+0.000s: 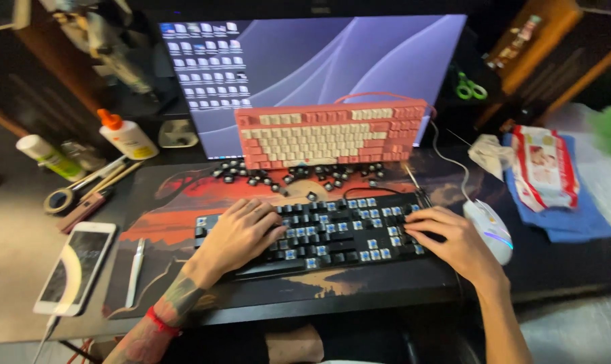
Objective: Installing mechanical switches into a keyboard plate on a desk
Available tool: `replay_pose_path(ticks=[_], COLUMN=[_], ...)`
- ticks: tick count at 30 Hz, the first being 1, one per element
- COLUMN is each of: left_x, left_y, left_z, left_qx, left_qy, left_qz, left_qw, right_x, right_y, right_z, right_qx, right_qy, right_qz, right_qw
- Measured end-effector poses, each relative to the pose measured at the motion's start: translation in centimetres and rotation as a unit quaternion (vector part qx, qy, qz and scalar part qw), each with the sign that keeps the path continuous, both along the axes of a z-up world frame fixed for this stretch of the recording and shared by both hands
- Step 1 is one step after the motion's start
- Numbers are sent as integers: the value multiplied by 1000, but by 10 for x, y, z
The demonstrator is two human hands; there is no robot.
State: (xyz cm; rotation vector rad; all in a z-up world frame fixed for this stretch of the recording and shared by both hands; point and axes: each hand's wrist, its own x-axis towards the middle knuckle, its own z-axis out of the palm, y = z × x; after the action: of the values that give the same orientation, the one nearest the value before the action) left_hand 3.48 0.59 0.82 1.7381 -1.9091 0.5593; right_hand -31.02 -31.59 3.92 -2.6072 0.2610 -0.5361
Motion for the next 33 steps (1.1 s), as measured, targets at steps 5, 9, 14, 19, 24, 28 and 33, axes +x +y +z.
replay_pose_path(ticks=[5,9,14,19,24,28,33], left_x=[3,7,6,4,5,5,5], left_y=[4,4,4,4,1,1,0], left_z=[-7,-16,-15,-15,-18,-19,-24], left_qx=[36,71,60,52,52,45,35], left_qy=[1,-2,-5,-4,-1,2,-20], left_qz=[-1,2,-2,-4,-7,-8,-3], left_qw=[999,997,998,999,999,999,999], right_x=[-7,-10,-10,-4,0,1,4], right_y=[-2,-6,-9,-7,-9,-6,-2], right_z=[-16,-25,-30,-34,-37,-32,-32], right_qx=[-23,-9,-1,-38,-15,-14,-60], right_qy=[20,42,76,48,37,59,43], right_qz=[-12,-25,-64,-46,-50,-77,-63], right_qw=[999,999,995,997,998,995,995])
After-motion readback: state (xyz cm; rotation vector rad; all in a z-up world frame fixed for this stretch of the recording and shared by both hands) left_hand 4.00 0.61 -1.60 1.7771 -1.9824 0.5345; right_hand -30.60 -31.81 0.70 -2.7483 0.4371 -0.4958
